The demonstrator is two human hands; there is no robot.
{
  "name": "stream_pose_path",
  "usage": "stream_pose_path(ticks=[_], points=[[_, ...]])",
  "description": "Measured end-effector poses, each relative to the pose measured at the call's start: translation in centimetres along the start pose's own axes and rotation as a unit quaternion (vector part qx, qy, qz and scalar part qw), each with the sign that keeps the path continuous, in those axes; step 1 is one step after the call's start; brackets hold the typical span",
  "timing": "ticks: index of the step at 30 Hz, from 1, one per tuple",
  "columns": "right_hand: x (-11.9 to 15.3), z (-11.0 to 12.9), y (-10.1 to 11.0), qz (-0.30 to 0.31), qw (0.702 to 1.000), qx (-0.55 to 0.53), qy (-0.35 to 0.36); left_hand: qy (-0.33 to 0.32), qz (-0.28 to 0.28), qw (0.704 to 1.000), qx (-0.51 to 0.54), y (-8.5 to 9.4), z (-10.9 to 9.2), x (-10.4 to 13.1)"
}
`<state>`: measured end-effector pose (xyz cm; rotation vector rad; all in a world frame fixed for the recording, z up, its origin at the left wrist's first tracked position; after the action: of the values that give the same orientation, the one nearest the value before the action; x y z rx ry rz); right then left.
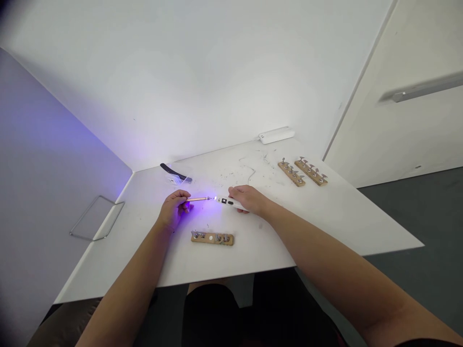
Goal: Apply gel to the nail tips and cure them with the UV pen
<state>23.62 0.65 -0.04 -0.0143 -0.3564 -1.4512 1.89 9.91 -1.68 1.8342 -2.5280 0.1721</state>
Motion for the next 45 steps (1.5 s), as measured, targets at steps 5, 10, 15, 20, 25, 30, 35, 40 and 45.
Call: stream_pose_path(ticks=[5,10,15,20,25,30,35,40,45], points=[[-0.18,-0.06,0.07,-0.005,1.000,0.007,0.001,-0.002,0.005,1.000,-0.015,-0.11,-0.02,0.07],[-0.23,-0.15,0.06,-0.003,1.000,0.009,0.000,-0.010,0.012,1.000,-0.018,-0.36,-0.28,0.24],[-0.01,-0.08,0.07,-0.004,1.000,0.010,-0.005,-0.002,0.004,1.000,-0.016,-0.32,-0.29,0.29],[-0.04,-0.05,0.11,-0.008,1.000,0.007,-0.004,0.001,0.001,1.000,-0.013,-0.35,-0.31,0.29],[-0.12,-0.24,0.10,-0.003,1.000,0.007,-0.003,0.000,-0.002,1.000,-0.013,-0.46,-0.45,0.30],[-0.09,-0.45,0.20,-0.006,1.000,0.018,-0.002,-0.001,-0.003,1.000,-0.017,-0.44,-0.44,0.30],[-0.04,-0.34,0.13,-0.003,1.000,0.017,-0.001,-0.005,0.003,1.000,-0.021,-0.31,-0.31,0.16],[-0.29,-0.32,0.10,-0.013,0.999,0.027,-0.010,-0.008,0.001,1.000,-0.013,-0.22,-0.19,0.07],[-0.61,-0.54,0.17,-0.029,0.999,0.041,-0.022,-0.007,0.000,1.000,-0.011,-0.30,-0.26,0.11]])
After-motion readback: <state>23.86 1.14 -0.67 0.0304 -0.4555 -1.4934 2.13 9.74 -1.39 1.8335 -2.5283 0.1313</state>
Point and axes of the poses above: each hand's wrist, its own x-axis away from the middle knuckle, its own y-axis out of the back of the hand, z = x × y, the point moved 8 cm from there along -x, towards the middle knuckle, and after that the axes turned 1 degree about -x, right-handed, at the moved point
